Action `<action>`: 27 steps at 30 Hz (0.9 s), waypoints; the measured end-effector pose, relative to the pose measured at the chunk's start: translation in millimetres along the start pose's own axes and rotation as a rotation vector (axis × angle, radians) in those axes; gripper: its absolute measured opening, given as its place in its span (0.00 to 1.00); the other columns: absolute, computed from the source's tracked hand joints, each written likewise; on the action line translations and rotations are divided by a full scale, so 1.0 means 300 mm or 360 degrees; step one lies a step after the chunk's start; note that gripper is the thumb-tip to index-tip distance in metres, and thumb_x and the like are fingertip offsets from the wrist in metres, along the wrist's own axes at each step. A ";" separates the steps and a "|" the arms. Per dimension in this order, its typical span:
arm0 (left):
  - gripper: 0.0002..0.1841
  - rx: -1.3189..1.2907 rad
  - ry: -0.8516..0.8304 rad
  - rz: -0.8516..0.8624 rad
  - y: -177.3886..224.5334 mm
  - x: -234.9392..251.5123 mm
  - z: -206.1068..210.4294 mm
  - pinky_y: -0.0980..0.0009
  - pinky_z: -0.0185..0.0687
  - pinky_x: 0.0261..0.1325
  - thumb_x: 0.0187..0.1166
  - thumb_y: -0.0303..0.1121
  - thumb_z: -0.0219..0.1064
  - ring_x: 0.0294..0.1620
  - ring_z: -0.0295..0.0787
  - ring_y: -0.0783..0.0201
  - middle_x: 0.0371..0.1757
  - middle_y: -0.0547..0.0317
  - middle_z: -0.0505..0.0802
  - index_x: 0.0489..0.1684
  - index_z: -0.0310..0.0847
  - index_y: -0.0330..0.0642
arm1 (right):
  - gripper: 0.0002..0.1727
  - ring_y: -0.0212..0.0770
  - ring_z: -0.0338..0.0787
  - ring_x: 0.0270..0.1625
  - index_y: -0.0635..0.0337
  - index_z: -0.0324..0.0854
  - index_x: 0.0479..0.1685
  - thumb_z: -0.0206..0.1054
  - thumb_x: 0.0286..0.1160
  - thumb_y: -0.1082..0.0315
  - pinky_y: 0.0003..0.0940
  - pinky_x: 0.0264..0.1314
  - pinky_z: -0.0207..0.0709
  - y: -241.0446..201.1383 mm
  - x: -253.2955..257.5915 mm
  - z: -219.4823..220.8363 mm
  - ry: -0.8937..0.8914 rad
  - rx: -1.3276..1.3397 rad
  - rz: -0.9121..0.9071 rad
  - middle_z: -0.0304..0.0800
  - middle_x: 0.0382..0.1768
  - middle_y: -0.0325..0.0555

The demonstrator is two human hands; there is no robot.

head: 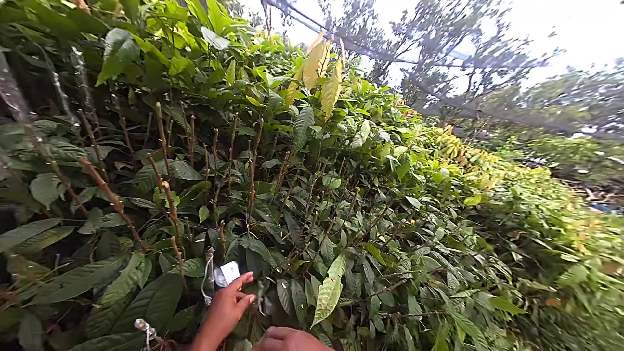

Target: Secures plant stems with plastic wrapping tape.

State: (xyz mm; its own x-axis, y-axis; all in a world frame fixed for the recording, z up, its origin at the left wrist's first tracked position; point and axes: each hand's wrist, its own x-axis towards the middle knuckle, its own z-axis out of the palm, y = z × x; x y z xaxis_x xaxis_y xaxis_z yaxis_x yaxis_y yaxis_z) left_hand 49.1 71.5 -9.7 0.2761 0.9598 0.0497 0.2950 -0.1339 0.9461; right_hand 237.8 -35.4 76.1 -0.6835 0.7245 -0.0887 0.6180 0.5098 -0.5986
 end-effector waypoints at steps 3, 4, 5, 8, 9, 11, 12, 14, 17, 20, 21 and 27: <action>0.33 0.0017 -0.0051 0.0194 0.104 -0.071 -0.019 0.59 0.93 0.59 0.76 0.28 0.72 0.54 0.96 0.59 0.78 0.50 0.84 0.85 0.70 0.42 | 0.18 0.50 0.93 0.56 0.66 0.86 0.64 0.71 0.79 0.67 0.49 0.65 0.86 0.029 -0.088 -0.075 0.0338 0.0229 0.0147 0.91 0.57 0.58; 0.32 -0.0084 -0.0060 0.0285 0.140 -0.098 -0.010 0.61 0.93 0.58 0.76 0.28 0.73 0.53 0.96 0.60 0.75 0.49 0.86 0.83 0.71 0.39 | 0.16 0.47 0.94 0.53 0.68 0.87 0.61 0.69 0.80 0.68 0.46 0.62 0.87 0.038 -0.112 -0.092 0.0487 0.0337 0.0185 0.92 0.53 0.57; 0.28 -0.0185 -0.0065 0.0394 0.170 -0.125 0.004 0.62 0.94 0.54 0.75 0.28 0.73 0.49 0.96 0.62 0.67 0.48 0.90 0.77 0.75 0.34 | 0.15 0.44 0.93 0.50 0.69 0.87 0.59 0.68 0.80 0.69 0.43 0.59 0.87 0.038 -0.130 -0.106 0.0618 0.0476 0.0232 0.93 0.51 0.55; 0.14 -0.0318 -0.0147 0.0665 0.220 -0.190 0.051 0.70 0.86 0.39 0.74 0.35 0.75 0.31 0.87 0.70 0.33 0.56 0.90 0.46 0.85 0.31 | 0.12 0.33 0.90 0.43 0.68 0.87 0.53 0.67 0.81 0.68 0.34 0.52 0.86 0.018 -0.142 -0.116 0.0898 0.0835 0.0286 0.91 0.43 0.46; 0.13 -0.0311 -0.0208 0.0722 0.232 -0.205 0.066 0.71 0.83 0.36 0.74 0.36 0.75 0.29 0.84 0.71 0.29 0.56 0.88 0.39 0.84 0.31 | 0.12 0.32 0.89 0.43 0.68 0.86 0.54 0.68 0.80 0.68 0.32 0.50 0.86 0.009 -0.132 -0.109 0.0961 0.0920 0.0273 0.91 0.42 0.44; 0.14 -0.0284 -0.0313 0.0819 0.240 -0.226 0.099 0.72 0.80 0.36 0.74 0.36 0.75 0.28 0.81 0.70 0.28 0.55 0.86 0.34 0.82 0.30 | 0.15 0.32 0.89 0.43 0.68 0.83 0.57 0.71 0.76 0.69 0.32 0.50 0.86 -0.006 -0.102 -0.085 0.1068 0.1089 0.0251 0.91 0.41 0.42; 0.15 -0.0268 -0.0352 0.0860 0.237 -0.232 0.114 0.72 0.79 0.38 0.74 0.36 0.75 0.30 0.81 0.70 0.29 0.54 0.86 0.34 0.83 0.29 | 0.15 0.32 0.90 0.42 0.68 0.83 0.55 0.72 0.74 0.70 0.32 0.50 0.86 -0.013 -0.085 -0.073 0.1121 0.1170 0.0259 0.91 0.40 0.42; 0.16 -0.0269 -0.0390 0.0922 0.234 -0.244 0.137 0.71 0.78 0.40 0.74 0.36 0.76 0.31 0.81 0.69 0.28 0.52 0.86 0.30 0.82 0.28 | 0.07 0.32 0.89 0.39 0.66 0.87 0.43 0.73 0.73 0.71 0.31 0.47 0.85 -0.024 -0.060 -0.050 0.1247 0.1325 0.0303 0.90 0.37 0.41; 0.11 -0.0809 -0.0394 0.0983 0.206 -0.248 0.182 0.77 0.79 0.43 0.76 0.39 0.75 0.34 0.82 0.78 0.29 0.68 0.87 0.27 0.85 0.44 | 0.07 0.28 0.87 0.41 0.63 0.91 0.39 0.68 0.77 0.73 0.26 0.47 0.82 -0.028 -0.051 -0.011 0.1453 0.1327 0.0265 0.91 0.39 0.40; 0.13 -0.1837 -0.0187 0.0684 0.216 -0.275 0.259 0.78 0.86 0.42 0.81 0.47 0.69 0.37 0.90 0.75 0.40 0.66 0.95 0.52 0.94 0.54 | 0.10 0.29 0.88 0.50 0.62 0.94 0.44 0.64 0.81 0.74 0.25 0.53 0.83 -0.019 -0.059 0.041 0.1625 0.1380 0.0007 0.92 0.46 0.40; 0.15 -0.2069 -0.0033 0.0455 0.241 -0.288 0.262 0.75 0.89 0.38 0.85 0.45 0.65 0.36 0.92 0.69 0.44 0.59 0.95 0.59 0.90 0.50 | 0.11 0.30 0.88 0.49 0.62 0.93 0.44 0.63 0.82 0.74 0.26 0.51 0.84 -0.018 -0.065 0.045 0.1661 0.1475 -0.0048 0.91 0.48 0.40; 0.16 -0.1309 0.0466 0.0164 0.263 -0.252 0.075 0.63 0.95 0.44 0.87 0.26 0.48 0.40 0.97 0.58 0.40 0.51 0.95 0.59 0.80 0.28 | 0.12 0.37 0.95 0.32 0.57 0.73 0.51 0.43 0.96 0.66 0.29 0.34 0.90 0.030 -0.243 -0.102 0.1989 0.2240 0.0252 0.96 0.43 0.47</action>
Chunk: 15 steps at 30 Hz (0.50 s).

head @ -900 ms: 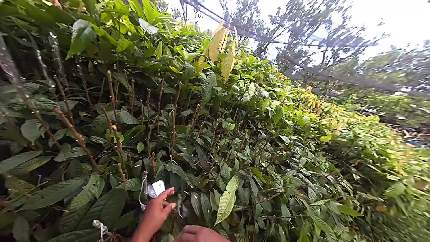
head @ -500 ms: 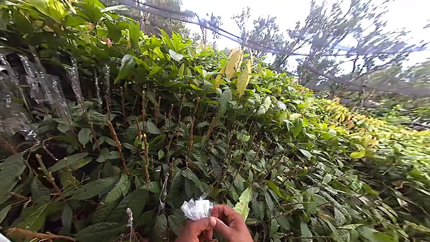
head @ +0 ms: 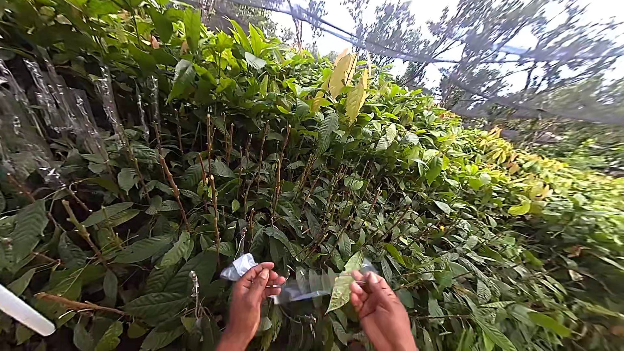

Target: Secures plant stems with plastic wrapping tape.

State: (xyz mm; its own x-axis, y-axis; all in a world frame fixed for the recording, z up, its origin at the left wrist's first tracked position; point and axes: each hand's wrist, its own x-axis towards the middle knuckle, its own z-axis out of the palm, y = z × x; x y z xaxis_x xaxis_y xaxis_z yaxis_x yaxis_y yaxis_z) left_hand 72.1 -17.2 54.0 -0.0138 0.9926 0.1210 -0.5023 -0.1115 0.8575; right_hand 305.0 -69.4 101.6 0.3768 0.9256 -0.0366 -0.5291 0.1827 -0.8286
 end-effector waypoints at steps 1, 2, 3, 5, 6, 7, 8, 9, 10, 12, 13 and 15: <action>0.15 0.0294 -0.0163 -0.0075 0.024 0.006 -0.023 0.62 0.94 0.50 0.86 0.26 0.51 0.45 0.96 0.57 0.44 0.49 0.96 0.59 0.82 0.28 | 0.12 0.38 0.96 0.34 0.56 0.73 0.51 0.43 0.96 0.66 0.31 0.38 0.91 -0.036 0.007 -0.039 0.0080 0.0017 -0.0038 0.95 0.40 0.45; 0.15 0.0647 -0.0398 -0.0214 0.046 0.010 -0.040 0.61 0.92 0.57 0.86 0.27 0.54 0.50 0.95 0.58 0.49 0.49 0.95 0.61 0.83 0.29 | 0.12 0.37 0.96 0.36 0.55 0.74 0.51 0.44 0.95 0.67 0.32 0.41 0.92 -0.070 0.009 -0.080 0.0138 0.0003 -0.0094 0.95 0.38 0.43; 0.16 0.1039 -0.0692 -0.0375 0.055 0.016 -0.048 0.59 0.89 0.64 0.87 0.30 0.57 0.56 0.94 0.57 0.55 0.48 0.95 0.64 0.85 0.33 | 0.10 0.36 0.96 0.38 0.56 0.74 0.52 0.46 0.95 0.69 0.32 0.45 0.92 -0.100 0.007 -0.120 0.0171 -0.0034 -0.0153 0.94 0.37 0.41; 0.18 0.1684 -0.1248 -0.0592 0.005 0.030 -0.028 0.48 0.77 0.76 0.89 0.34 0.59 0.67 0.89 0.50 0.65 0.44 0.92 0.71 0.83 0.37 | 0.10 0.35 0.95 0.40 0.58 0.78 0.52 0.51 0.90 0.75 0.32 0.49 0.92 -0.147 -0.010 -0.186 0.0177 -0.0143 -0.0264 0.94 0.39 0.40; 0.19 0.1901 -0.1414 -0.0647 -0.059 0.033 -0.010 0.44 0.74 0.78 0.88 0.34 0.60 0.70 0.87 0.46 0.67 0.42 0.90 0.73 0.82 0.38 | 0.10 0.36 0.95 0.39 0.59 0.80 0.49 0.52 0.87 0.78 0.32 0.47 0.92 -0.162 -0.020 -0.207 0.0195 -0.0200 -0.0296 0.94 0.39 0.41; 0.21 0.2042 -0.1471 -0.0690 -0.140 0.033 0.004 0.41 0.72 0.79 0.86 0.34 0.62 0.72 0.84 0.43 0.69 0.39 0.89 0.75 0.80 0.37 | 0.11 0.37 0.95 0.37 0.60 0.81 0.46 0.53 0.86 0.80 0.32 0.45 0.92 -0.174 -0.029 -0.219 0.0228 -0.0248 -0.0295 0.95 0.38 0.43; 0.23 0.2127 -0.1431 -0.0726 -0.229 0.030 0.013 0.40 0.71 0.79 0.85 0.33 0.64 0.74 0.82 0.40 0.71 0.37 0.87 0.78 0.77 0.37 | 0.11 0.39 0.96 0.37 0.60 0.80 0.45 0.52 0.87 0.79 0.33 0.42 0.93 -0.179 -0.036 -0.229 0.0259 -0.0275 -0.0261 0.96 0.40 0.46; 0.25 0.2144 -0.1300 -0.0730 -0.319 0.024 0.015 0.39 0.72 0.78 0.83 0.33 0.66 0.74 0.82 0.39 0.71 0.36 0.86 0.80 0.75 0.38 | 0.10 0.41 0.97 0.37 0.60 0.78 0.45 0.52 0.88 0.79 0.35 0.41 0.94 -0.176 -0.041 -0.238 0.0292 -0.0287 -0.0219 0.97 0.42 0.48; 0.28 0.2096 -0.1140 -0.0720 -0.400 0.020 0.010 0.40 0.75 0.76 0.81 0.32 0.68 0.72 0.83 0.39 0.70 0.36 0.86 0.82 0.73 0.40 | 0.09 0.42 0.98 0.37 0.61 0.77 0.45 0.52 0.88 0.79 0.36 0.41 0.94 -0.167 -0.041 -0.249 0.0320 -0.0288 -0.0181 0.97 0.42 0.49; 0.26 0.1865 -0.0893 -0.0633 -0.525 0.016 -0.011 0.44 0.80 0.72 0.81 0.32 0.68 0.64 0.89 0.44 0.67 0.40 0.89 0.80 0.74 0.42 | 0.08 0.42 0.97 0.35 0.61 0.76 0.48 0.53 0.87 0.80 0.36 0.42 0.93 -0.128 -0.027 -0.280 0.0356 -0.0306 -0.0124 0.95 0.37 0.47; 0.23 0.1740 -0.0810 -0.0553 -0.572 0.018 -0.024 0.47 0.83 0.70 0.82 0.32 0.67 0.60 0.92 0.47 0.64 0.42 0.91 0.76 0.78 0.41 | 0.08 0.41 0.96 0.35 0.61 0.76 0.49 0.53 0.87 0.80 0.36 0.42 0.93 -0.101 -0.011 -0.295 0.0356 -0.0335 -0.0102 0.94 0.36 0.46; 0.17 0.1530 -0.0657 -0.0369 -0.646 0.010 -0.046 0.51 0.86 0.66 0.83 0.31 0.66 0.55 0.94 0.52 0.57 0.44 0.94 0.66 0.83 0.36 | 0.07 0.43 0.96 0.35 0.65 0.76 0.53 0.55 0.86 0.79 0.39 0.42 0.93 -0.030 0.026 -0.334 0.0317 -0.0472 -0.0021 0.93 0.36 0.49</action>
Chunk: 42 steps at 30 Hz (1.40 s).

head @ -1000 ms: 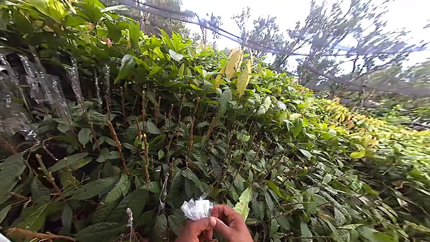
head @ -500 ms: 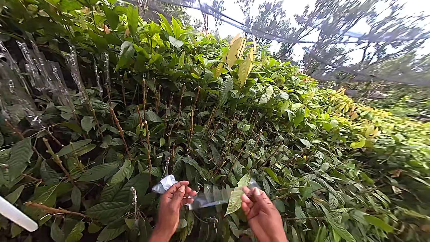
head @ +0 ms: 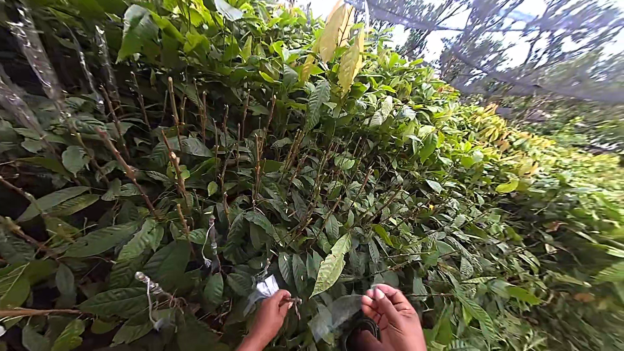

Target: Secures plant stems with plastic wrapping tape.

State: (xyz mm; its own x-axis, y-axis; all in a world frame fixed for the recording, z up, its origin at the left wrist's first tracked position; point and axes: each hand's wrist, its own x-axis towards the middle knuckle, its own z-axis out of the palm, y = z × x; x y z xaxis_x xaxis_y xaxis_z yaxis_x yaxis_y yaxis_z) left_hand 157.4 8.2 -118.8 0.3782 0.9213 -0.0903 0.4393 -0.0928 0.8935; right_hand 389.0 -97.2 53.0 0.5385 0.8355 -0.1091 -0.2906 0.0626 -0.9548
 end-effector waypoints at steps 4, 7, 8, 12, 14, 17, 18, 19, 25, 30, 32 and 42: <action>0.13 -0.0118 0.0179 0.0113 -0.047 0.028 0.029 0.55 0.87 0.65 0.81 0.32 0.68 0.52 0.95 0.57 0.51 0.49 0.96 0.57 0.89 0.36 | 0.10 0.44 0.95 0.38 0.72 0.81 0.57 0.60 0.84 0.77 0.41 0.45 0.92 0.221 0.113 0.021 -0.0329 -0.0541 0.0219 0.92 0.41 0.54; 0.10 -0.0095 0.0148 0.0286 -0.070 0.045 0.031 0.61 0.88 0.63 0.79 0.32 0.70 0.49 0.95 0.64 0.46 0.54 0.97 0.50 0.92 0.38 | 0.11 0.39 0.96 0.40 0.64 0.89 0.57 0.65 0.85 0.70 0.38 0.49 0.92 0.394 0.176 0.068 -0.0559 -0.1084 0.0309 0.95 0.44 0.49; 0.10 -0.0111 0.0099 0.0305 -0.070 0.053 0.029 0.62 0.87 0.63 0.79 0.32 0.70 0.49 0.95 0.65 0.47 0.54 0.97 0.50 0.92 0.38 | 0.12 0.38 0.96 0.42 0.62 0.89 0.57 0.65 0.85 0.68 0.38 0.52 0.91 0.434 0.188 0.085 -0.0614 -0.1234 0.0268 0.96 0.45 0.48; 0.14 -0.0363 -0.0156 0.0180 -0.057 0.083 0.013 0.64 0.89 0.62 0.78 0.27 0.69 0.50 0.95 0.64 0.53 0.50 0.95 0.59 0.86 0.32 | 0.13 0.45 0.93 0.60 0.61 0.89 0.59 0.65 0.81 0.71 0.44 0.71 0.83 0.484 0.212 0.140 -0.0851 -0.1656 -0.0017 0.94 0.57 0.52; 0.15 -0.0579 -0.0260 0.0068 -0.053 0.102 0.008 0.64 0.91 0.60 0.83 0.25 0.60 0.49 0.96 0.62 0.54 0.49 0.94 0.65 0.80 0.30 | 0.14 0.47 0.91 0.66 0.61 0.91 0.59 0.65 0.79 0.74 0.45 0.76 0.79 0.488 0.227 0.140 -0.0976 -0.1728 -0.0176 0.93 0.59 0.54; 0.15 -0.0821 -0.0378 -0.0060 -0.058 0.128 0.009 0.62 0.94 0.55 0.90 0.29 0.55 0.44 0.97 0.61 0.51 0.49 0.95 0.66 0.78 0.30 | 0.12 0.47 0.92 0.60 0.57 0.93 0.54 0.66 0.80 0.72 0.45 0.71 0.82 0.509 0.261 0.117 -0.1131 -0.1745 -0.0335 0.94 0.53 0.52; 0.14 -0.0861 -0.0412 -0.0083 -0.060 0.136 0.009 0.62 0.94 0.54 0.89 0.30 0.58 0.43 0.97 0.61 0.49 0.49 0.95 0.64 0.79 0.30 | 0.12 0.47 0.92 0.59 0.56 0.94 0.53 0.66 0.79 0.71 0.45 0.70 0.83 0.507 0.270 0.112 -0.1178 -0.1749 -0.0347 0.94 0.52 0.52; 0.13 -0.0878 -0.0443 -0.0107 -0.061 0.141 0.007 0.62 0.94 0.54 0.87 0.29 0.62 0.43 0.97 0.61 0.48 0.49 0.95 0.61 0.80 0.29 | 0.12 0.47 0.92 0.58 0.57 0.94 0.52 0.66 0.79 0.72 0.46 0.69 0.83 0.505 0.275 0.110 -0.1207 -0.1753 -0.0353 0.94 0.51 0.52; 0.12 -0.0276 -0.0328 0.0237 -0.055 0.146 0.012 0.61 0.89 0.63 0.82 0.36 0.69 0.48 0.96 0.63 0.48 0.53 0.97 0.53 0.90 0.37 | 0.12 0.44 0.94 0.56 0.61 0.90 0.55 0.68 0.79 0.68 0.45 0.68 0.84 0.479 0.265 0.137 -0.1034 -0.1794 0.0086 0.95 0.51 0.52; 0.15 0.0026 -0.0322 0.0335 -0.013 0.145 0.044 0.52 0.84 0.64 0.88 0.35 0.58 0.49 0.94 0.52 0.47 0.45 0.95 0.54 0.90 0.36 | 0.14 0.40 0.94 0.38 0.66 0.85 0.58 0.68 0.82 0.66 0.39 0.50 0.89 0.451 0.206 0.132 -0.0748 -0.1533 0.0666 0.94 0.43 0.50; 0.14 0.0000 -0.0377 0.0260 -0.002 0.147 0.047 0.53 0.84 0.64 0.88 0.34 0.60 0.49 0.94 0.53 0.46 0.46 0.96 0.54 0.90 0.36 | 0.16 0.47 0.95 0.47 0.67 0.85 0.61 0.65 0.83 0.67 0.46 0.59 0.87 0.381 0.101 0.135 -0.0871 -0.1785 0.0501 0.94 0.48 0.55; 0.15 0.0088 -0.0710 0.0269 -0.066 0.084 0.101 0.46 0.80 0.73 0.86 0.33 0.61 0.62 0.91 0.48 0.57 0.43 0.94 0.61 0.87 0.36 | 0.24 0.43 0.92 0.50 0.62 0.73 0.78 0.56 0.82 0.76 0.43 0.47 0.86 0.196 0.256 0.231 -0.1318 -0.1551 0.0534 0.88 0.65 0.51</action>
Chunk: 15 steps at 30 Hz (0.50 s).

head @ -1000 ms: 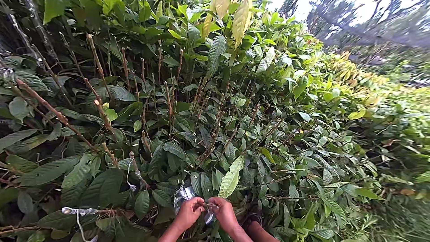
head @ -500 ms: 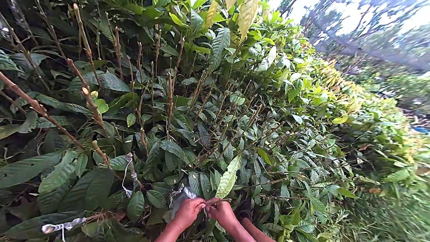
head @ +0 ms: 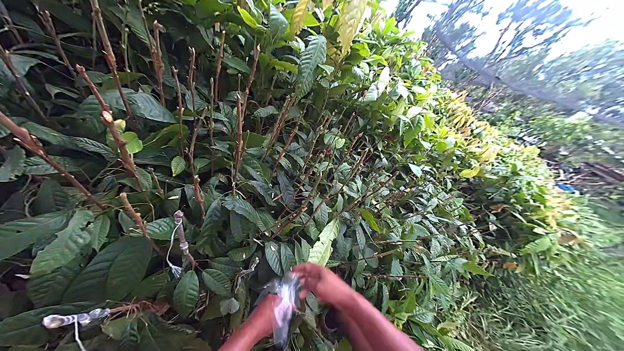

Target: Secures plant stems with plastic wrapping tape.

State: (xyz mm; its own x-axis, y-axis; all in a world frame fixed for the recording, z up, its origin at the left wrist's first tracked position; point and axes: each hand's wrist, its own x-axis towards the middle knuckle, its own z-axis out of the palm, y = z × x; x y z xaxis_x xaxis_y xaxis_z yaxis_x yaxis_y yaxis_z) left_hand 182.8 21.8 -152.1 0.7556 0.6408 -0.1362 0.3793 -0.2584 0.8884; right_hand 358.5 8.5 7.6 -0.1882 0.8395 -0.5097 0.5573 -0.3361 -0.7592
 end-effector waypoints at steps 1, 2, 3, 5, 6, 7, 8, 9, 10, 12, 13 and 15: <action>0.14 -0.0008 0.0015 0.0071 -0.008 -0.005 -0.008 0.49 0.80 0.74 0.86 0.30 0.60 0.62 0.91 0.50 0.58 0.44 0.94 0.60 0.89 0.37 | 0.27 0.42 0.91 0.56 0.59 0.68 0.82 0.53 0.82 0.77 0.41 0.47 0.83 0.033 0.028 -0.059 0.0057 -0.0046 0.0040 0.84 0.73 0.49; 0.14 -0.0001 0.0031 0.0118 -0.004 -0.008 -0.029 0.50 0.80 0.74 0.86 0.29 0.61 0.62 0.92 0.51 0.58 0.46 0.95 0.58 0.91 0.37 | 0.29 0.43 0.90 0.63 0.57 0.66 0.84 0.53 0.83 0.77 0.44 0.54 0.83 0.072 0.045 -0.103 0.0100 -0.0283 0.0103 0.81 0.78 0.47; 0.13 -0.0002 0.0054 0.0122 0.000 -0.010 -0.052 0.52 0.81 0.73 0.85 0.29 0.63 0.60 0.93 0.53 0.56 0.47 0.96 0.56 0.91 0.38 | 0.28 0.48 0.87 0.71 0.54 0.67 0.85 0.54 0.85 0.75 0.51 0.67 0.82 0.107 0.051 -0.122 0.0123 -0.0651 0.0201 0.81 0.78 0.49; 0.11 -0.0026 0.0123 0.0090 0.000 -0.013 -0.087 0.53 0.83 0.68 0.82 0.32 0.67 0.54 0.94 0.57 0.50 0.50 0.97 0.52 0.92 0.39 | 0.27 0.63 0.84 0.73 0.44 0.73 0.82 0.56 0.83 0.71 0.65 0.70 0.78 0.158 0.031 -0.084 0.0127 -0.1225 0.0439 0.85 0.71 0.59; 0.11 -0.0043 0.0155 0.0085 -0.002 -0.012 -0.102 0.54 0.83 0.68 0.81 0.32 0.68 0.53 0.94 0.58 0.48 0.51 0.97 0.51 0.92 0.39 | 0.25 0.65 0.83 0.73 0.42 0.77 0.79 0.58 0.83 0.68 0.67 0.70 0.78 0.175 0.013 -0.052 0.0120 -0.1347 0.0506 0.86 0.68 0.60; 0.10 -0.0084 0.0193 0.0082 -0.005 -0.010 -0.114 0.55 0.84 0.67 0.80 0.32 0.68 0.53 0.94 0.58 0.48 0.51 0.97 0.50 0.92 0.39 | 0.22 0.64 0.83 0.73 0.43 0.80 0.75 0.60 0.83 0.65 0.66 0.70 0.77 0.185 -0.006 -0.021 0.0124 -0.1394 0.0526 0.87 0.66 0.59; 0.10 -0.0140 0.0233 0.0065 -0.006 -0.008 -0.125 0.56 0.84 0.67 0.80 0.32 0.69 0.52 0.94 0.60 0.47 0.51 0.97 0.49 0.93 0.38 | 0.19 0.63 0.84 0.72 0.46 0.83 0.71 0.62 0.83 0.62 0.65 0.71 0.77 0.183 -0.032 0.013 0.0123 -0.1389 0.0513 0.89 0.64 0.58; 0.09 -0.0204 0.0270 0.0032 -0.004 -0.006 -0.132 0.57 0.85 0.66 0.79 0.31 0.69 0.51 0.94 0.61 0.46 0.52 0.97 0.48 0.93 0.38 | 0.18 0.63 0.85 0.71 0.50 0.84 0.69 0.61 0.85 0.62 0.65 0.71 0.77 0.168 -0.064 0.053 0.0111 -0.1350 0.0476 0.91 0.61 0.59; 0.09 -0.0262 0.0298 -0.0012 0.002 -0.003 -0.138 0.59 0.86 0.64 0.79 0.31 0.70 0.48 0.95 0.62 0.44 0.53 0.97 0.47 0.93 0.38 | 0.18 0.65 0.86 0.69 0.52 0.84 0.70 0.60 0.86 0.61 0.66 0.70 0.77 0.140 -0.102 0.098 0.0079 -0.1292 0.0432 0.91 0.60 0.61; 0.09 -0.0303 0.0310 -0.0089 0.016 0.008 -0.140 0.61 0.88 0.61 0.79 0.32 0.70 0.44 0.95 0.64 0.41 0.54 0.97 0.46 0.93 0.38 | 0.20 0.65 0.92 0.59 0.53 0.82 0.73 0.59 0.87 0.62 0.68 0.64 0.81 0.078 -0.174 0.196 0.0031 -0.1140 0.0198 0.94 0.53 0.62; 0.09 -0.0257 0.0278 -0.0110 0.021 0.011 -0.135 0.60 0.88 0.61 0.79 0.32 0.69 0.44 0.95 0.63 0.41 0.54 0.97 0.47 0.93 0.38 | 0.19 0.62 0.95 0.50 0.54 0.84 0.70 0.62 0.85 0.62 0.65 0.57 0.84 0.065 -0.195 0.238 0.0060 -0.0989 -0.0003 0.95 0.46 0.59; 0.11 -0.0061 0.0169 -0.0093 0.034 0.006 -0.114 0.54 0.85 0.64 0.81 0.34 0.66 0.48 0.95 0.58 0.44 0.51 0.97 0.48 0.93 0.39 | 0.13 0.46 0.95 0.36 0.58 0.90 0.56 0.67 0.81 0.64 0.50 0.46 0.89 0.018 -0.193 0.247 0.0117 -0.0500 -0.0239 0.96 0.39 0.48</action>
State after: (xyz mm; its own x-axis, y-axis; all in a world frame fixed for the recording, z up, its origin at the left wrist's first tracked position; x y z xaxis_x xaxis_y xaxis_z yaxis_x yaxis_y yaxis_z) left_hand 169.8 45.1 -128.3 0.6712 0.7274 -0.1427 0.3986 -0.1919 0.8968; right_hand 312.4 -73.4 3.1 -0.2349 0.9019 -0.3626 0.7513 -0.0682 -0.6564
